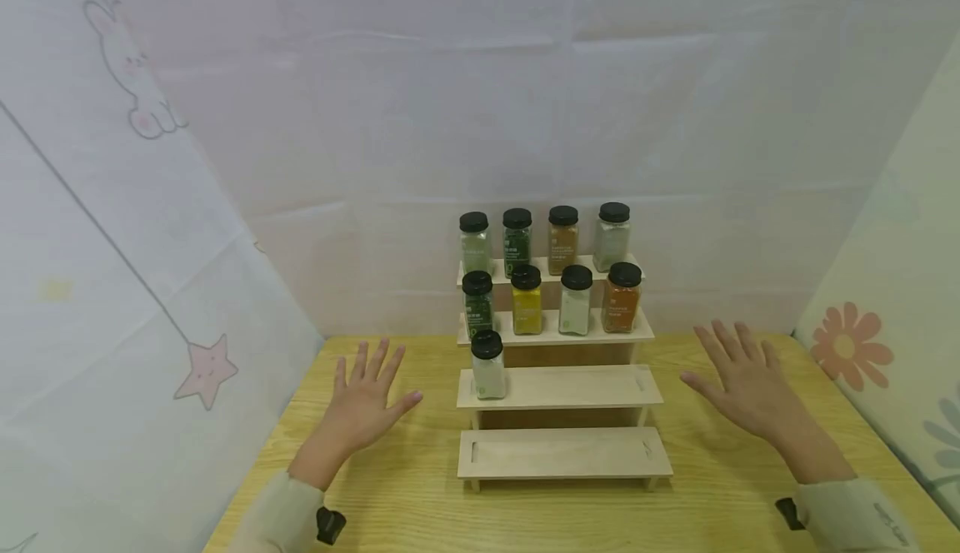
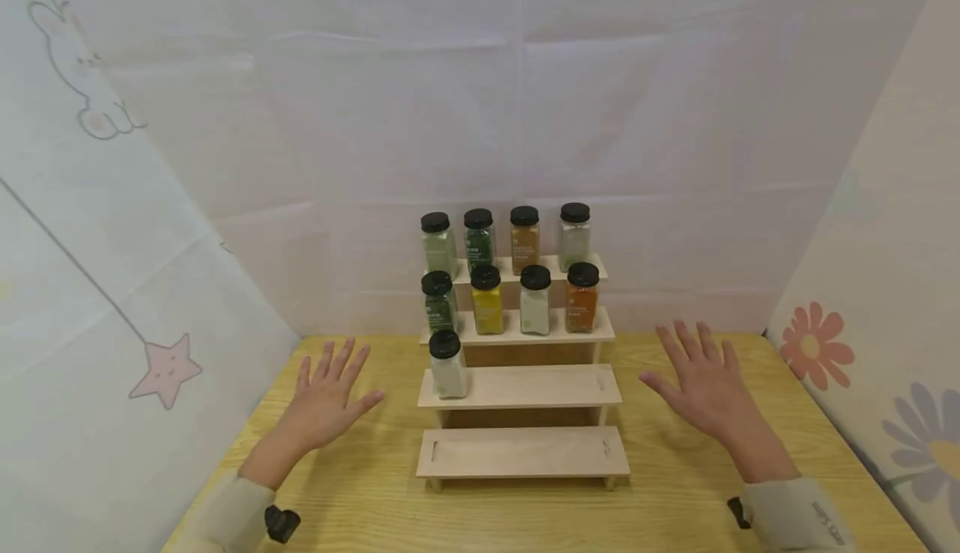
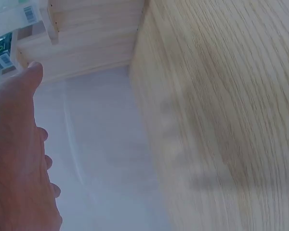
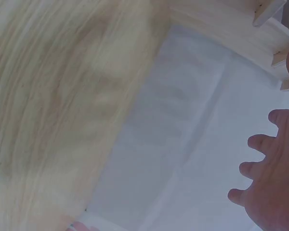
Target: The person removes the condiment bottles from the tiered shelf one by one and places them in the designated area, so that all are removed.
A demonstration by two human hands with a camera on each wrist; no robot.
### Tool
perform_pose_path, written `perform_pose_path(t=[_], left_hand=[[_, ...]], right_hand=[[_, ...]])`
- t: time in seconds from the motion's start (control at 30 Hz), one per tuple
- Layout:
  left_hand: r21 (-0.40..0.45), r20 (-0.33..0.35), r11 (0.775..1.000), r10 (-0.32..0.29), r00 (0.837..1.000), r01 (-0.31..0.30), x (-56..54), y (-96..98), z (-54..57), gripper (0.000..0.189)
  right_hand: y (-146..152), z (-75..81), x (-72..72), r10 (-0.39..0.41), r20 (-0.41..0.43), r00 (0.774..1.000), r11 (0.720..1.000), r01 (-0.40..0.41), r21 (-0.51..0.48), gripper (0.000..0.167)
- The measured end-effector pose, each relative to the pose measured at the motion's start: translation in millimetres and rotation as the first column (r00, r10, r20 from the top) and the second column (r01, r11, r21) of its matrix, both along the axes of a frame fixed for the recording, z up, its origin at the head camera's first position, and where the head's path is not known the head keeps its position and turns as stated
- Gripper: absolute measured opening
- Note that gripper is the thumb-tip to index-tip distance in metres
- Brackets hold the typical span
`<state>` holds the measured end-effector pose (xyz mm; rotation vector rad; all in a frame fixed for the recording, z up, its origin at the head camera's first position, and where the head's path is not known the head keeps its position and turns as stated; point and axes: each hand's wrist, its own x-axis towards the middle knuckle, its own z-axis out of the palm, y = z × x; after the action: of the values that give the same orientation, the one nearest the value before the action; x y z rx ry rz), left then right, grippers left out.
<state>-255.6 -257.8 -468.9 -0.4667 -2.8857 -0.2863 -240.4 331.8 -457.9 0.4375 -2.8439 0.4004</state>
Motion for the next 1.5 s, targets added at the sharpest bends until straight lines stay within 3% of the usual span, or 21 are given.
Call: perform_pose_path(t=[0.3,0.7,0.87,1.07,1.23,1.37,1.5], left_hand=[[-0.005,-0.021,1.0,-0.017,1.0,0.017,8.1,12.0,4.1,0.085],[0.153,0.033,0.988,-0.038,0.999,0.033,17.1,26.6,4.9,0.076],[0.242,0.059,0.97,-0.044,0.997,0.028,19.9,32.9,5.8,0.07],[0.418,0.157,0.908,-0.083,0.984,0.01,20.4,37.1,8.9,0.07],[0.572,0.243,0.82,-0.133,0.961,-0.031,18.7,43.4,10.6,0.068],[0.641,0.267,0.765,-0.143,0.953,-0.064,17.8,48.8,11.1,0.063],[0.717,0.303,0.688,-0.166,0.938,-0.11,17.3,54.2,9.3,0.055]], right_hand=[[-16,11.2,2.0,0.033,-0.076,0.997,0.999,-0.036,-0.04,0.084],[-42,30.3,10.4,0.055,-0.126,0.991,0.991,-0.07,-0.117,0.081],[-53,33.7,13.5,0.052,-0.145,0.988,0.984,-0.075,-0.161,0.078],[-64,38.0,14.6,0.055,-0.156,0.986,0.967,-0.092,-0.238,0.073],[-71,41.4,13.9,0.052,-0.154,0.987,0.952,-0.095,-0.29,0.069],[-79,43.5,12.9,0.063,-0.179,0.982,0.936,-0.12,-0.33,0.065],[-87,43.3,11.4,0.087,-0.231,0.969,0.916,-0.169,-0.363,0.06]])
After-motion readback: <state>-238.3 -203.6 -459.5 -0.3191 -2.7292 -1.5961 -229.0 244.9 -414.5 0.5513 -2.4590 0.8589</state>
